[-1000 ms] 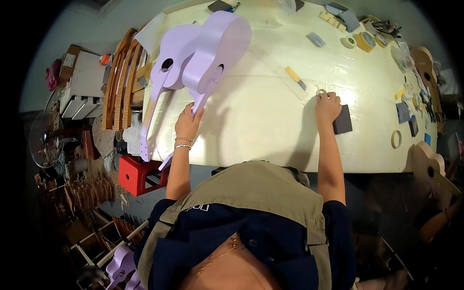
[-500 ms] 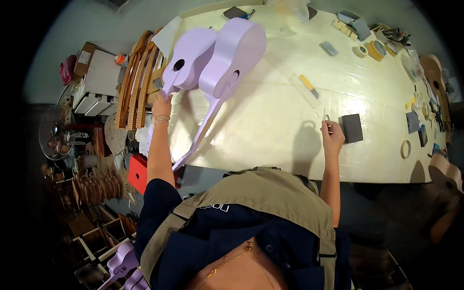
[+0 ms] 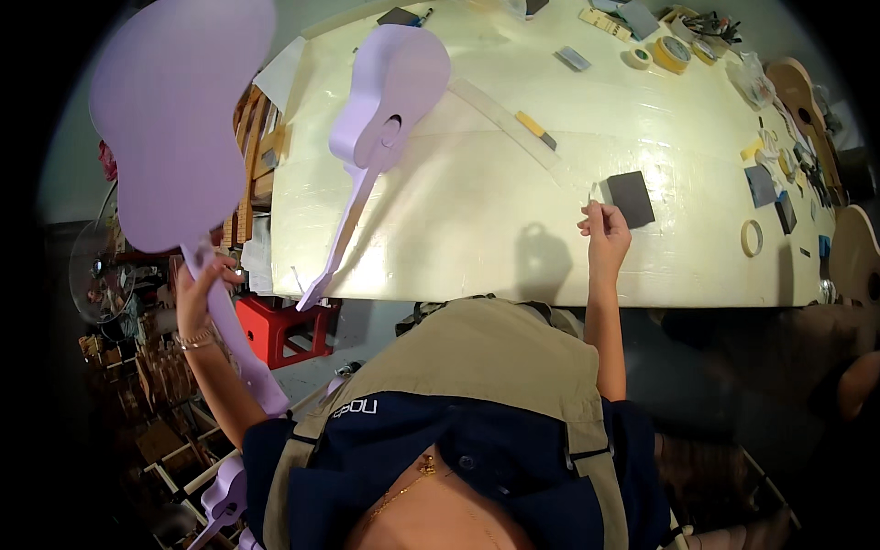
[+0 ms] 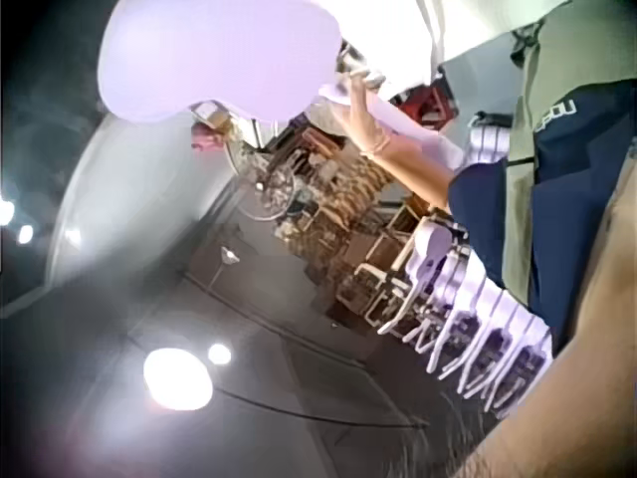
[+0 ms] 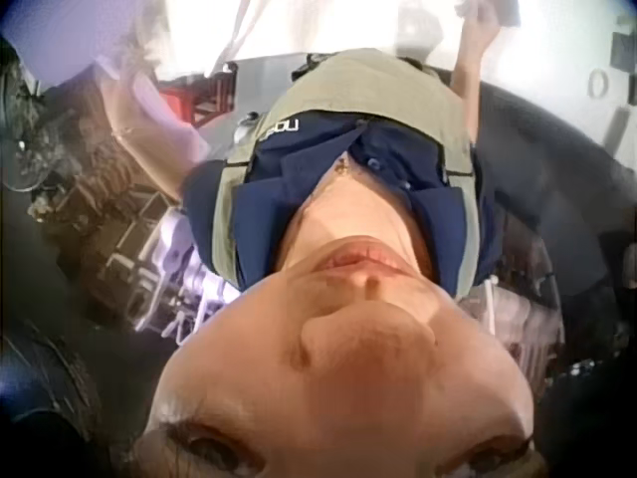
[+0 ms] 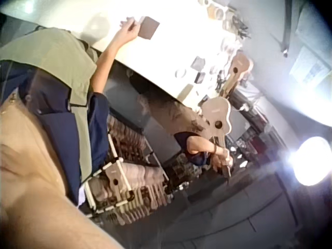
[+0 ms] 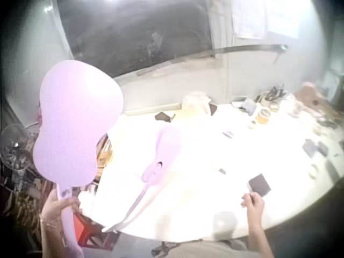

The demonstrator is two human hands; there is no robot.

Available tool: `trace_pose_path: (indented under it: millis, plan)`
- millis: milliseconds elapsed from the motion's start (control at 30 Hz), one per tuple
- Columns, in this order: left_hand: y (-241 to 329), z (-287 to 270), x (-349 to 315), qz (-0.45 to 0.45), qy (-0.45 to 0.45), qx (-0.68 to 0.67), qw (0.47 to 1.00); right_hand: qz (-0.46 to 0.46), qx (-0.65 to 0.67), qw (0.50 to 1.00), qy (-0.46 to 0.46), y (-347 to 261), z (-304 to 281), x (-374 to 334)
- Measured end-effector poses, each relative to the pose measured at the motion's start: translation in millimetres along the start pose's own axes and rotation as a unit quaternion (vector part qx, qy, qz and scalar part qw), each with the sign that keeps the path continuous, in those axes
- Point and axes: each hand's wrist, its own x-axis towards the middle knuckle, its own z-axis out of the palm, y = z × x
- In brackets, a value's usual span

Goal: The person sands the edges and body of a purple guitar using a sanding block and a small yellow tool. They inspect the instrument, apply masking tape to the soundhole, and place the guitar on a rack.

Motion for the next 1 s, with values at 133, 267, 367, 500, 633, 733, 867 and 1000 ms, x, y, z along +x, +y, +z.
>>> trace_pose_path:
  millis: [133,267,367,500,633,733,867,1000]
  plan:
    - [-31,86,-39,-0.119,-0.116,-0.052,0.985,0.024,0.097,0.995,-0.001,-8,-7,5]
    - [-82,165,-45,-0.091,-0.223,-0.077,0.967,0.043,0.137,0.990,0.003,-10,-25,2]
    - [-126,197,-51,-0.156,-0.267,-0.092,0.947,0.064,0.146,0.987,-0.003,-11,-39,-5]
    - [-176,214,-44,-0.167,-0.273,-0.098,0.942,0.081,0.115,0.989,-0.048,-9,-42,-16]
    - [-204,219,-35,-0.072,-0.227,0.088,0.967,0.112,0.061,0.981,-0.147,-21,-16,-34]
    - [-185,223,-25,0.118,-0.174,0.517,0.830,0.117,0.044,0.972,-0.199,-31,7,-45]
    - [-154,224,-25,0.081,-0.119,0.628,0.765,0.115,0.017,0.963,-0.244,-55,31,-52]
    - [-69,236,-18,0.202,-0.043,0.443,0.872,0.109,-0.055,0.955,-0.272,-72,43,-59]
